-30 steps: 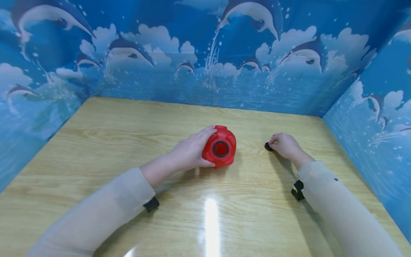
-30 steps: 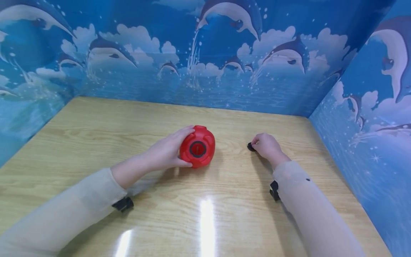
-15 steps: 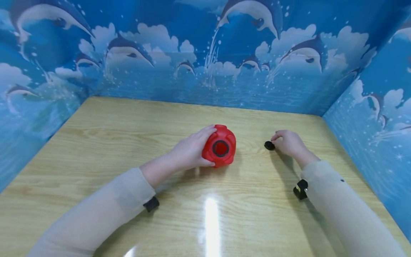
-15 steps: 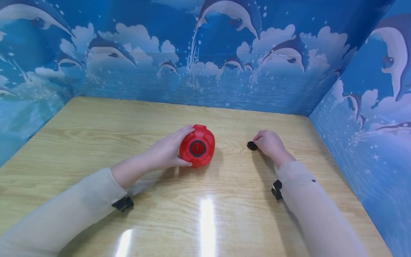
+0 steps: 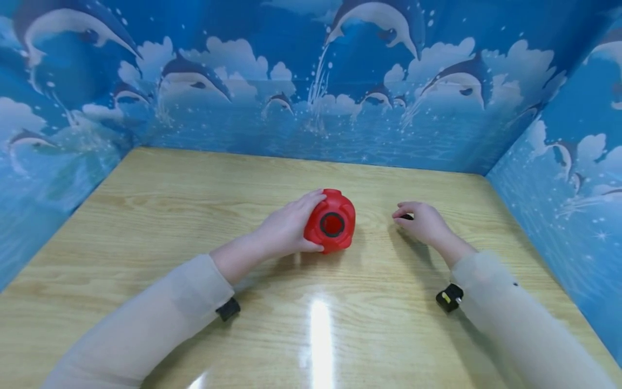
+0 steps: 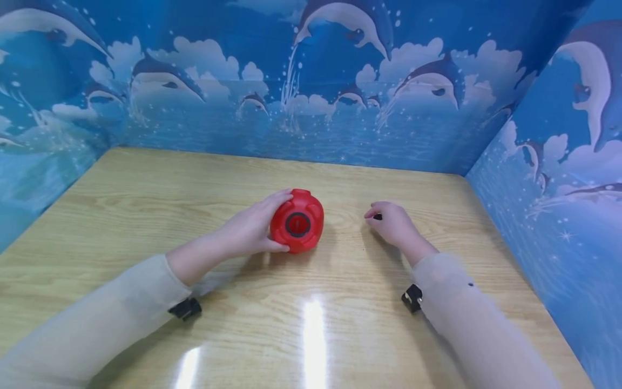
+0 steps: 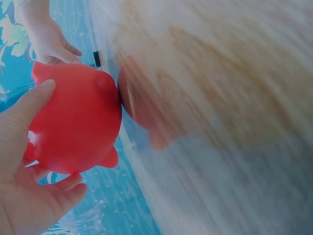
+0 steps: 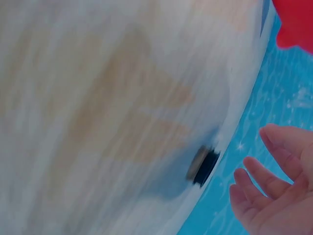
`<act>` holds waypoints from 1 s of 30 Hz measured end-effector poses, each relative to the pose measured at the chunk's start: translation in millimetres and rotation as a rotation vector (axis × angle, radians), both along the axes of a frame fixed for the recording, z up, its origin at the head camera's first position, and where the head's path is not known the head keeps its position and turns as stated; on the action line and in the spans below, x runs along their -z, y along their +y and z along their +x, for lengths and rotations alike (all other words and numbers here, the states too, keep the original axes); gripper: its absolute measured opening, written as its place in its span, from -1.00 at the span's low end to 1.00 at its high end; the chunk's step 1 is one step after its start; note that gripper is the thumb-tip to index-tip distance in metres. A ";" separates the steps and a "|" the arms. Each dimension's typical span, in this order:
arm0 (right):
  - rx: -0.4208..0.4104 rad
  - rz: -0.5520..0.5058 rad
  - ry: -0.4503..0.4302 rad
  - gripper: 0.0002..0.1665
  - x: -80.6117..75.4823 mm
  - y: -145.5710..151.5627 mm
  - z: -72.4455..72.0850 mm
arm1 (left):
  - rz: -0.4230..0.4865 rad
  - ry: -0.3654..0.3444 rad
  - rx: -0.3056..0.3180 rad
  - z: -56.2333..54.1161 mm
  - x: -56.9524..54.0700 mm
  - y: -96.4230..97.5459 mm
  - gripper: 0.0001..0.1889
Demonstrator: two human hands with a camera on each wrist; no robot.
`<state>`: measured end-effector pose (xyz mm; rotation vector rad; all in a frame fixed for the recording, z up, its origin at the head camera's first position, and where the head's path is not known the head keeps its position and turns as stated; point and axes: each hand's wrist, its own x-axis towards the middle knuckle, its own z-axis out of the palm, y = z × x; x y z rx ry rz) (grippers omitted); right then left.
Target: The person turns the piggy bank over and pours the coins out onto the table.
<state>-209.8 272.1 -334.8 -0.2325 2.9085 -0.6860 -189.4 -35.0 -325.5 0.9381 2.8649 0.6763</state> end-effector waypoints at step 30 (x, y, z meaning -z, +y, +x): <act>-0.080 -0.350 -0.076 -0.42 1.5 -55.9 35.7 | -0.009 0.004 -0.014 1.7 0.9 0.0 0.07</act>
